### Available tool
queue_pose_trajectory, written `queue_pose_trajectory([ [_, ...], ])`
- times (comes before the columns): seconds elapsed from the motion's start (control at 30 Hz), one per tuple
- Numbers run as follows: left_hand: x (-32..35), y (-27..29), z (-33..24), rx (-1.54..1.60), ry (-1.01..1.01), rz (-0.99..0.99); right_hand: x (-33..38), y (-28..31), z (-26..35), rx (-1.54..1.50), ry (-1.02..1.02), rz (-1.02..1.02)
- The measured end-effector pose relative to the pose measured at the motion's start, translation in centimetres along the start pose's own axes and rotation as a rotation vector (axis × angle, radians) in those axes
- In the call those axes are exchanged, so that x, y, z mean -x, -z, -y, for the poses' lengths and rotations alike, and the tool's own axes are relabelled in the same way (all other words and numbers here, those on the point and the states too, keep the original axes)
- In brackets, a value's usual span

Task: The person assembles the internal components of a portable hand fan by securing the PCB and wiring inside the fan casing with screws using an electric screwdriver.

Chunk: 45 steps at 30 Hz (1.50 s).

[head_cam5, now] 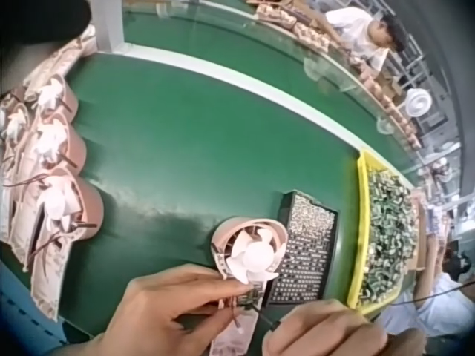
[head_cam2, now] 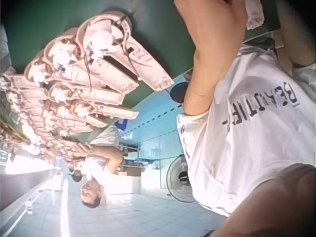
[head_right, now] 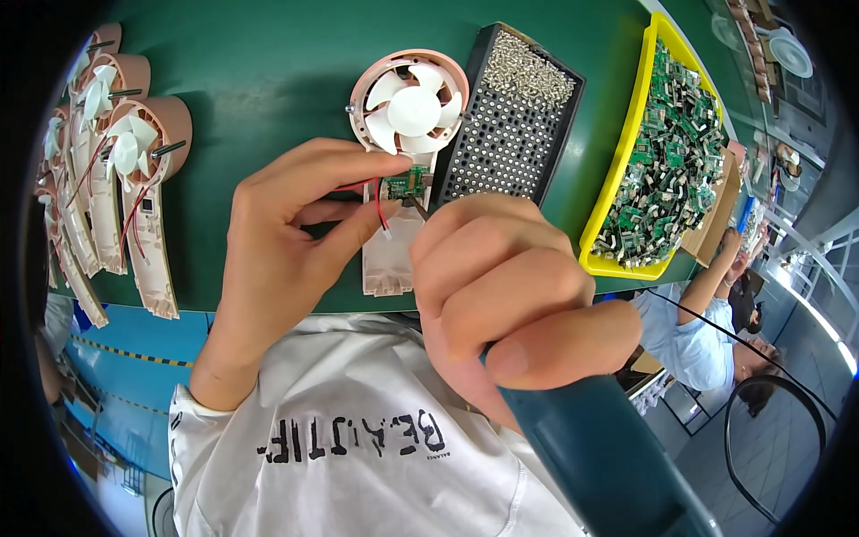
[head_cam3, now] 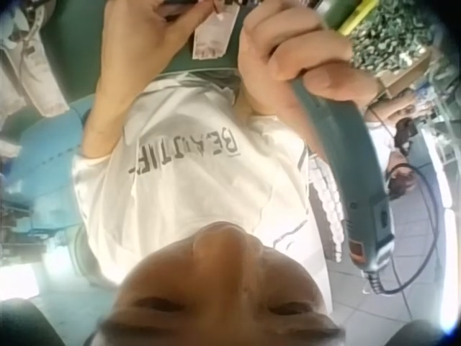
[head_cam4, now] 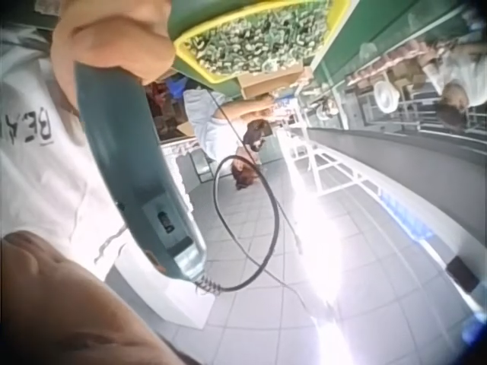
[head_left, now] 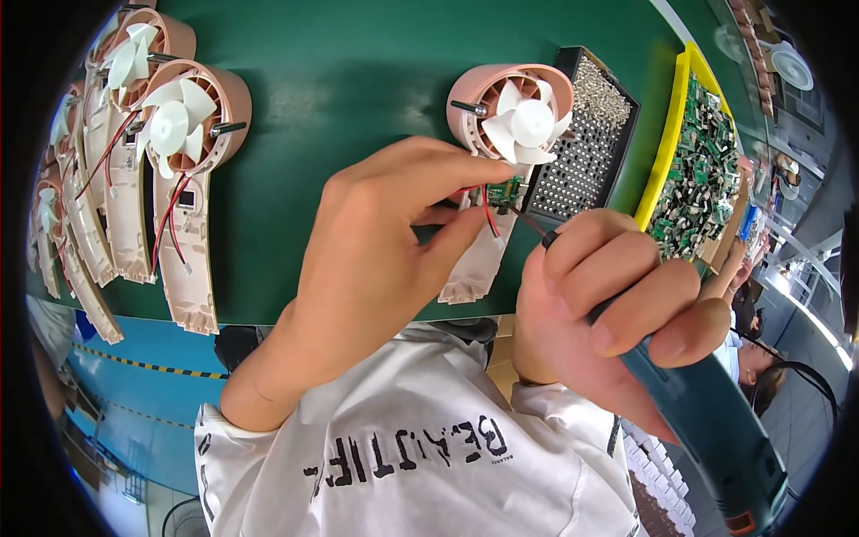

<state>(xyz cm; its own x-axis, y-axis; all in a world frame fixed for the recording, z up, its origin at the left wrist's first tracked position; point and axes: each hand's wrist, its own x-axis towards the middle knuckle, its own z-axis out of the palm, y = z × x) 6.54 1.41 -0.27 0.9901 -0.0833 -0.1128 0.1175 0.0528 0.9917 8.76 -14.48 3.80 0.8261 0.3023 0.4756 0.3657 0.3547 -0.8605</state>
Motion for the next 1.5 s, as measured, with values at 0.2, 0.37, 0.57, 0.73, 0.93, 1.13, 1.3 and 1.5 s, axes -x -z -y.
queue_pose_trajectory([
  [0.2, 0.0, -0.1, 0.0, 0.020, 0.011, 0.008, 0.4, 0.4, -0.6, 0.015, 0.087, 0.032],
  [0.37, 0.0, 0.0, 0.1, 0.013, 0.009, 0.010, 0.1, 0.5, -0.7, 0.009, 0.079, 0.041],
  [0.57, -0.1, 0.1, -0.1, 0.046, 0.022, 0.023, 1.0, 0.0, 0.2, 0.156, 0.035, 0.020],
  [0.73, -0.2, 0.4, -0.6, 0.030, 0.050, 0.019, -0.2, -0.4, 0.1, -0.156, 0.095, -0.152],
  [0.93, 0.3, 0.1, -2.6, 0.106, 0.029, 0.058, 3.9, 0.7, 3.1, 0.236, -0.416, -0.532],
  [1.13, 1.7, 0.1, -3.0, 0.039, -0.048, 0.059, 4.8, -0.3, 2.1, -0.189, -0.883, -0.584],
  [1.3, 2.5, -0.4, -3.4, 0.020, -0.015, 0.064, 5.7, -0.7, 2.1, -0.196, -0.866, -0.615],
  [1.5, 2.8, -2.0, -3.2, -0.010, -0.016, 0.122, 6.9, 0.2, 3.0, -0.268, -0.838, -0.653],
])
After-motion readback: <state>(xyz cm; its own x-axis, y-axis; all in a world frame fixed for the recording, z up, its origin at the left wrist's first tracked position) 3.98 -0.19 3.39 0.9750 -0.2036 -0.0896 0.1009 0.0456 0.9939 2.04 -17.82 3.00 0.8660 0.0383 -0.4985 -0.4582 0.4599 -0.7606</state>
